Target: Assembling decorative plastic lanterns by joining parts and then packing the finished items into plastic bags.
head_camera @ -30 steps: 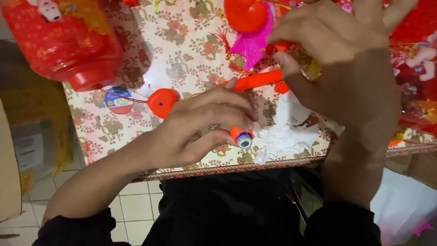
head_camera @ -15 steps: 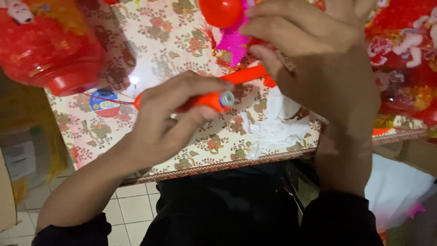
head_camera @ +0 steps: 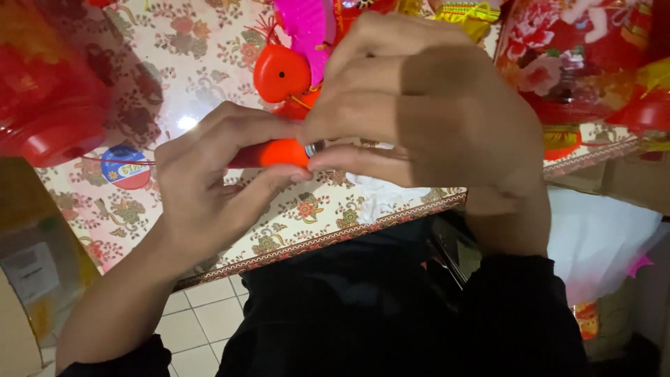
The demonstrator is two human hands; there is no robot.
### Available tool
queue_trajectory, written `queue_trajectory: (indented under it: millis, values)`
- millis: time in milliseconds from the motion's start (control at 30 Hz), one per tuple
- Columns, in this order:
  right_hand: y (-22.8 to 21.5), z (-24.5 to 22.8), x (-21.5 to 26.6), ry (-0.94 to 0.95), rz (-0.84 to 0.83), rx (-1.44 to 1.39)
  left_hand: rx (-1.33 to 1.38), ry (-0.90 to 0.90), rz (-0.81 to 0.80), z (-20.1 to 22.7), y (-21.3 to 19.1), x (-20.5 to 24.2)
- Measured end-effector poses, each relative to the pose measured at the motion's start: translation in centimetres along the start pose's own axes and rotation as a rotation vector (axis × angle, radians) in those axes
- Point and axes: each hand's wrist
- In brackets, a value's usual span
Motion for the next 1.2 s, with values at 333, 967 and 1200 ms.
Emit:
queue_trajectory:
  millis: [333,967,1200]
  values:
    - [-7.1,-0.8,0.2,0.356,-0.467,-0.155,-0.015,-0.029,0.071,-0.3,-0.3,0.4]
    - [6.5,-2.4,6.8,0.124,-0.134,0.359,0.217,-0.03,0.325,0.0,-1.6,0.5]
    - [6.1,-2.3,6.2,0.177,-0.109,0.406,-0.296,0.034,-0.15,-0.6,-2.5,-0.1]
Point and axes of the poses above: each hand's wrist, its own x-axis away from the middle knuckle, its own y-axis out of the palm, z = x × y, and after that the axes turned 10 degrees about -x, right-handed
